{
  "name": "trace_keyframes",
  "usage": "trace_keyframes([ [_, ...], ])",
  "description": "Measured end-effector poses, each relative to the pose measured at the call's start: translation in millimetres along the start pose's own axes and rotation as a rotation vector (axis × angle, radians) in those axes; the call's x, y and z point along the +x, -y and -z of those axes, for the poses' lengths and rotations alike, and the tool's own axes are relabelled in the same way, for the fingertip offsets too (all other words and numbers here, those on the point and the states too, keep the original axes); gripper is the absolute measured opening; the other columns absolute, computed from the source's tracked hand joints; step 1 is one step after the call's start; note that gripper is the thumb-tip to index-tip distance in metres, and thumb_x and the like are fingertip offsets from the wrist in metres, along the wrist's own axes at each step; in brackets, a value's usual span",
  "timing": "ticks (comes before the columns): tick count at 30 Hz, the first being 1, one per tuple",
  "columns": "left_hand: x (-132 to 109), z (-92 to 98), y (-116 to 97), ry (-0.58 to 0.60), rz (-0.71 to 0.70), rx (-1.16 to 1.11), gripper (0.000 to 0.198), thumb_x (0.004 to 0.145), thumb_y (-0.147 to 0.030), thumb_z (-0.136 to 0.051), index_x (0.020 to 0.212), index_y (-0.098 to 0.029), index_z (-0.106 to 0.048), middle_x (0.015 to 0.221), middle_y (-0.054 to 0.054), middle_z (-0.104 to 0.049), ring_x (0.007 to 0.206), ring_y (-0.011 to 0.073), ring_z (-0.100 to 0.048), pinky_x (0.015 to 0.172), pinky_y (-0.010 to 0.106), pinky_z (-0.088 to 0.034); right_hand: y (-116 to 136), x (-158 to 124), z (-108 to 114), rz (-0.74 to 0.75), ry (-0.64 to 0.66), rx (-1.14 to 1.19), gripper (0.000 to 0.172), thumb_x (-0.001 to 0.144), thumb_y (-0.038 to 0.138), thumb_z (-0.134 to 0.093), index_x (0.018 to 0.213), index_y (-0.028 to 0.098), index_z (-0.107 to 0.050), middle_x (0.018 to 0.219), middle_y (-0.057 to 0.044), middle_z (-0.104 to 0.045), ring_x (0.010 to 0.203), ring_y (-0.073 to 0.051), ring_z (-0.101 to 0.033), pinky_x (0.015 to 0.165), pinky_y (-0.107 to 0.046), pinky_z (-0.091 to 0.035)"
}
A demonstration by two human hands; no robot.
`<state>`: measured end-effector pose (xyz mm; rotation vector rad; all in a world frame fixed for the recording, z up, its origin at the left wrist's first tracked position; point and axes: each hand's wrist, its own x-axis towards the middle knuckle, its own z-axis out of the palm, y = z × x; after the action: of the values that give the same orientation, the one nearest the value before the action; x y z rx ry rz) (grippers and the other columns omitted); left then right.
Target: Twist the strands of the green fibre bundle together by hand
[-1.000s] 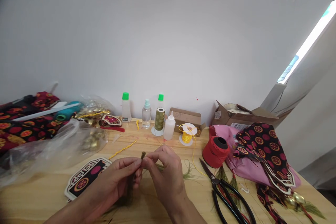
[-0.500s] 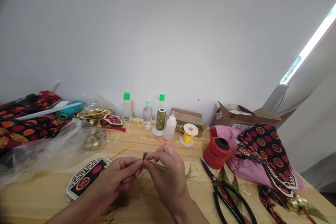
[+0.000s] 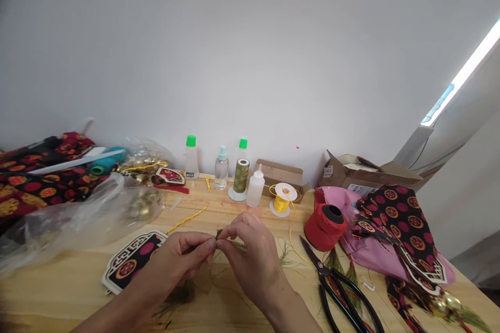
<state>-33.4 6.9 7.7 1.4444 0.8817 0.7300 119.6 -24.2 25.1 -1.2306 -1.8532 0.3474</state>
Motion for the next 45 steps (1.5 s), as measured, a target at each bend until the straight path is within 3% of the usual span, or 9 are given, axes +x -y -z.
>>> trace_keyframes([
  [10,1.2,-2.3,-4.3,0.013,0.037,-0.062,0.033,0.07,-0.043,-0.051,0.049,-0.017,-0.047,0.039,-0.009,-0.026,0.037,0.0059,-0.018,0.038,0.023,-0.01,-0.8,-3.2,-7.0,-0.018,0.06,0.086,0.013,0.08,0.01,-0.039,0.071,0.019,-0.042,0.072,-0.001,-0.046,0.068,-0.014,-0.044,0.06,-0.025,-0.036],
  [21,2.1,-1.7,1.6,0.005,0.064,-0.113,0.033,0.069,-0.044,-0.052,0.051,-0.015,-0.051,0.038,-0.009,-0.027,0.036,0.0054,-0.018,0.038,0.023,-0.009,-2.2,-1.3,-6.9,-0.115,0.015,0.207,0.012,0.081,0.017,-0.041,0.07,0.019,-0.044,0.067,0.002,-0.045,0.06,-0.012,-0.042,0.054,-0.022,-0.035],
  [28,0.8,-1.3,-3.3,-0.047,0.121,-0.226,0.033,0.065,-0.044,-0.056,0.056,-0.013,-0.056,0.044,-0.007,-0.035,0.038,0.0043,-0.017,0.039,0.023,-0.006,-2.3,4.3,1.5,-0.272,-0.041,0.268,0.021,0.079,0.031,-0.044,0.064,0.017,-0.049,0.057,0.004,-0.038,0.051,-0.01,-0.035,0.047,-0.022,-0.03],
  [33,0.5,-0.6,-2.7,-0.032,0.086,-0.24,0.033,0.068,-0.043,-0.054,0.051,-0.014,-0.052,0.041,-0.009,-0.027,0.038,0.005,-0.015,0.039,0.024,-0.006,0.1,3.8,0.6,-0.197,-0.072,0.204,0.013,0.074,0.025,-0.053,0.063,0.017,-0.053,0.061,0.002,-0.045,0.053,-0.01,-0.039,0.047,-0.021,-0.032],
  [38,2.0,-0.6,-1.1,-0.042,0.058,-0.186,0.035,0.067,-0.045,-0.054,0.05,-0.015,-0.051,0.04,-0.008,-0.029,0.038,0.0054,-0.018,0.039,0.023,-0.008,-0.8,1.4,-2.3,-0.061,-0.068,0.042,0.001,0.072,0.021,-0.058,0.072,0.02,-0.059,0.067,0.0,-0.052,0.059,-0.012,-0.045,0.051,-0.023,-0.035],
  [45,1.0,-3.5,-5.4,-0.06,0.077,-0.141,0.035,0.064,-0.046,-0.056,0.048,-0.016,-0.05,0.038,-0.008,-0.029,0.037,0.0055,-0.018,0.038,0.023,-0.009,-3.6,1.3,-3.5,-0.065,-0.053,0.032,0.003,0.072,0.019,-0.059,0.075,0.02,-0.059,0.07,0.0,-0.051,0.062,-0.013,-0.046,0.052,-0.024,-0.036],
])
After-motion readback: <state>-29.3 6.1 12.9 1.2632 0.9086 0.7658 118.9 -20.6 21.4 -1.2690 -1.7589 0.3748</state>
